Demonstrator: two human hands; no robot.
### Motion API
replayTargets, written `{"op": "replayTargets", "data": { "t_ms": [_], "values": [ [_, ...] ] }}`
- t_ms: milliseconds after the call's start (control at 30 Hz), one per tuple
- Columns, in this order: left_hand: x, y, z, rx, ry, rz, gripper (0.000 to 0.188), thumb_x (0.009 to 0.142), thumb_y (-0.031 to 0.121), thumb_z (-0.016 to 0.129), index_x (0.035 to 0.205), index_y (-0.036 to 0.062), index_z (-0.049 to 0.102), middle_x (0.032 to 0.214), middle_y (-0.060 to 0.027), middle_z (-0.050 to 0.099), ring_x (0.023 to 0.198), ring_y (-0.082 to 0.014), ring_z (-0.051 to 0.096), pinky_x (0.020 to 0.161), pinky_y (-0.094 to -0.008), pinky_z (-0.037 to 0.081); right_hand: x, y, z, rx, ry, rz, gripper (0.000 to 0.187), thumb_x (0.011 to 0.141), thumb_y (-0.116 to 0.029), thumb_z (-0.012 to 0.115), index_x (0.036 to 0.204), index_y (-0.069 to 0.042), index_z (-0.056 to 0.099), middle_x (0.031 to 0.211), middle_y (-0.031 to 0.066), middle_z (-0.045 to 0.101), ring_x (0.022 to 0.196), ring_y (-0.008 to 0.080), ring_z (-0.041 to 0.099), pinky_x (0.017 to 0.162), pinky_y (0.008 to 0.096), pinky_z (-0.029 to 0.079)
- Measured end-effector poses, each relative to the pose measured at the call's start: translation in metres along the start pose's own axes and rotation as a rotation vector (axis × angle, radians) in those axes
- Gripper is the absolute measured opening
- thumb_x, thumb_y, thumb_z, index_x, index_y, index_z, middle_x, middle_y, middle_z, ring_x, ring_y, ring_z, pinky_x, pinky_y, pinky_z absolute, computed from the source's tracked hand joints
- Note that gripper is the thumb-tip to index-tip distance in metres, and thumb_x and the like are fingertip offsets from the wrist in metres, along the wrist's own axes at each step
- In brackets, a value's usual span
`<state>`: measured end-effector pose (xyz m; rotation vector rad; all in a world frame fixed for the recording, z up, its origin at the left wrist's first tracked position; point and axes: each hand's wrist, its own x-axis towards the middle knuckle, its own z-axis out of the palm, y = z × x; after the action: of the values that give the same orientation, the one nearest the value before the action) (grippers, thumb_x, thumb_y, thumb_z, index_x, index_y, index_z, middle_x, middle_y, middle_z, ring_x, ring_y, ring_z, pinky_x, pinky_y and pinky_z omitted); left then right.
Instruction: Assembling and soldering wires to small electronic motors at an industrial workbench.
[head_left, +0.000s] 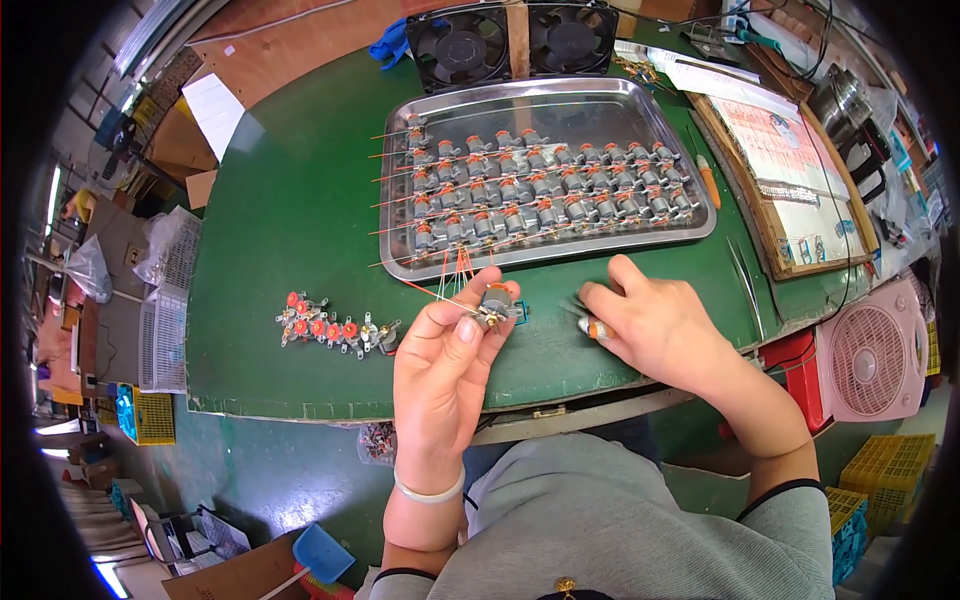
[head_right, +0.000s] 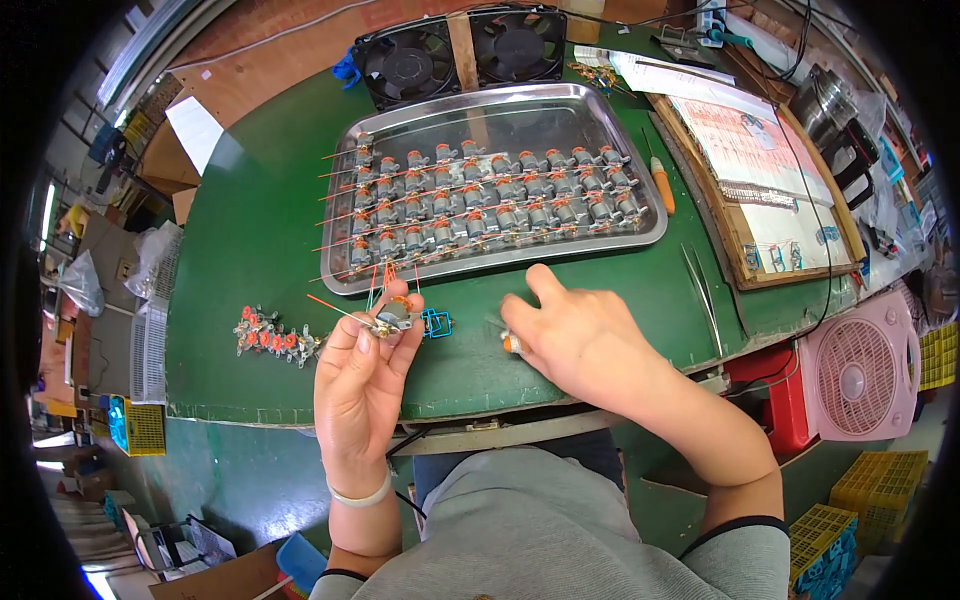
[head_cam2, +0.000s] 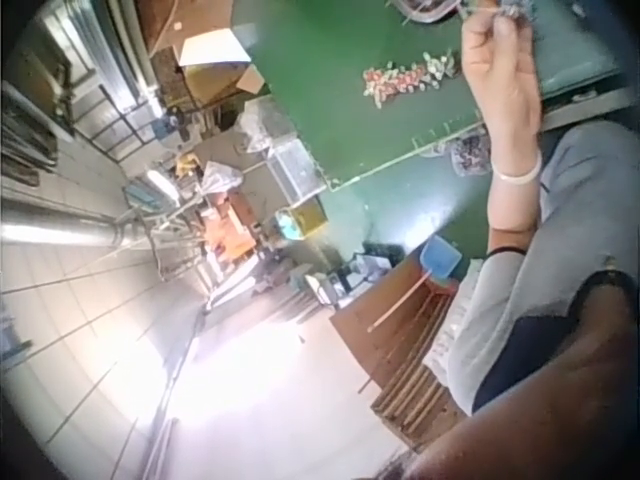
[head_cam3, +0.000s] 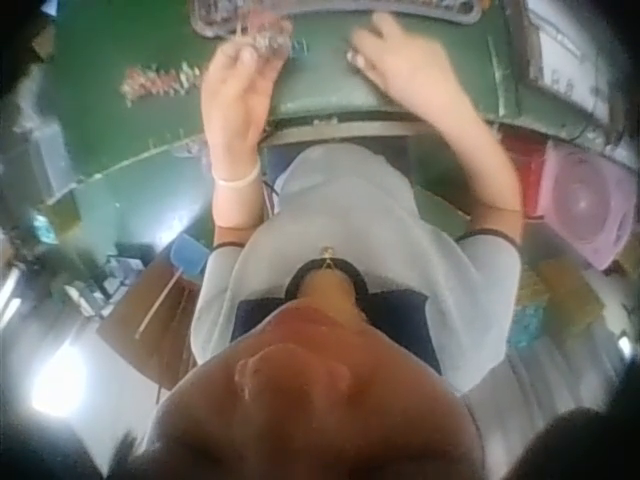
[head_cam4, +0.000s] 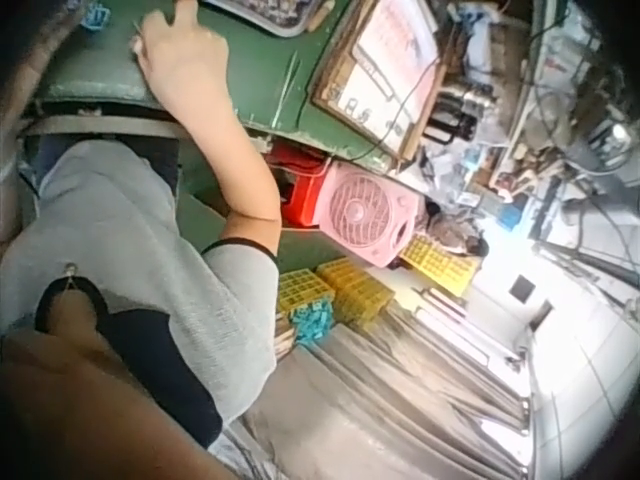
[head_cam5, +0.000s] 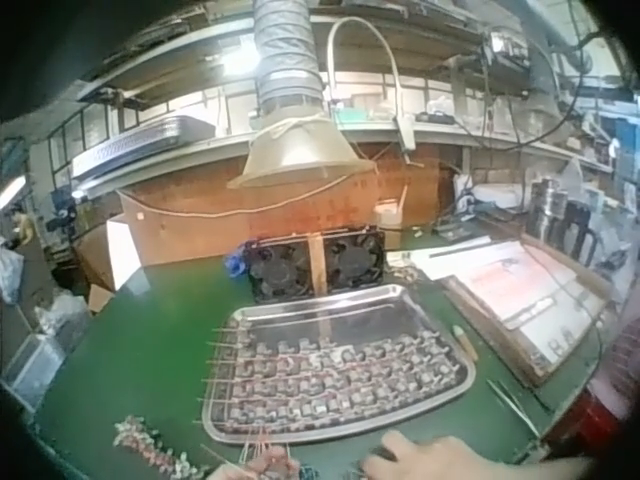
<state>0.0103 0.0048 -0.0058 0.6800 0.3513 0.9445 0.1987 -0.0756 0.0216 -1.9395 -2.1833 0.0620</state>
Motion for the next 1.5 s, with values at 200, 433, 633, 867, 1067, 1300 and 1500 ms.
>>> {"op": "replayTargets", "data": {
  "t_ms": [200,433,633,867,1067,1300,1500],
  "values": [
    [-0.002,-0.003,0.004,0.116,-0.002,0.005,0.010,0.086,0.008,0.051,0.094,0.0011,0.050,0.120,-0.0224,0.045,0.108,-0.0328,0.050,0.090,-0.0400,0.045,-0.004,0.004,0.005,-0.040,0.062,0.115,0.024,0.065,-0.016,0.068,0.078,-0.004,0.051,0.081,0.0109,0.048,0.061,0.0254,0.058,0.052,0.0362,0.047],
    [-0.003,-0.004,0.005,0.273,-0.003,0.081,0.013,0.086,0.008,0.053,0.096,0.0014,0.049,0.118,-0.0225,0.046,0.105,-0.0325,0.052,0.087,-0.0392,0.046,0.000,0.013,0.005,0.175,0.059,0.160,0.018,0.066,-0.011,0.065,0.076,-0.002,0.053,0.079,0.0111,0.049,0.064,0.0279,0.057,0.056,0.0370,0.046],
    [-0.003,-0.004,0.008,0.220,0.022,0.056,0.010,0.085,0.004,0.053,0.095,0.0018,0.049,0.116,-0.0205,0.048,0.102,-0.0275,0.054,0.086,-0.0363,0.045,-0.006,0.026,0.010,0.540,0.218,0.164,0.010,0.073,-0.004,0.059,0.081,0.000,0.054,0.076,0.0081,0.054,0.068,0.0172,0.054,0.062,0.0287,0.042],
    [-0.004,-0.005,0.007,0.229,0.028,0.054,0.011,0.085,0.004,0.053,0.094,0.0017,0.048,0.118,-0.0212,0.047,0.102,-0.0287,0.054,0.086,-0.0372,0.044,-0.014,0.038,-0.009,1.256,0.250,0.528,0.010,0.084,-0.009,0.052,0.089,0.000,0.055,0.070,0.0037,0.058,0.061,0.0110,0.058,0.054,0.0231,0.045],
    [-0.004,-0.005,0.007,0.224,0.019,0.064,0.011,0.085,0.003,0.053,0.095,0.0013,0.048,0.117,-0.0221,0.047,0.103,-0.0304,0.053,0.087,-0.0385,0.044,-0.031,0.051,-0.013,0.390,0.255,0.406,0.012,0.077,-0.006,0.058,0.088,-0.002,0.055,0.068,0.0106,0.059,0.061,0.0265,0.060,0.055,0.0317,0.046],
    [-0.003,-0.007,0.006,0.246,0.005,0.062,0.012,0.084,0.002,0.053,0.095,0.0013,0.049,0.117,-0.0222,0.047,0.103,-0.0303,0.053,0.088,-0.0371,0.043,-0.046,0.042,-0.009,0.105,0.092,0.356,0.026,0.069,-0.003,0.063,0.089,-0.004,0.046,0.082,0.0124,0.050,0.073,0.0329,0.055,0.060,0.0396,0.045],
    [-0.003,-0.011,0.010,0.277,-0.025,0.039,0.012,0.084,0.000,0.053,0.096,0.0004,0.049,0.116,-0.0220,0.048,0.103,-0.0280,0.054,0.088,-0.0360,0.042,-0.046,0.040,-0.011,0.395,0.255,0.329,0.031,0.071,-0.002,0.064,0.095,-0.004,0.045,0.077,0.0107,0.056,0.068,0.0260,0.058,0.058,0.0331,0.044]
  ]
}}
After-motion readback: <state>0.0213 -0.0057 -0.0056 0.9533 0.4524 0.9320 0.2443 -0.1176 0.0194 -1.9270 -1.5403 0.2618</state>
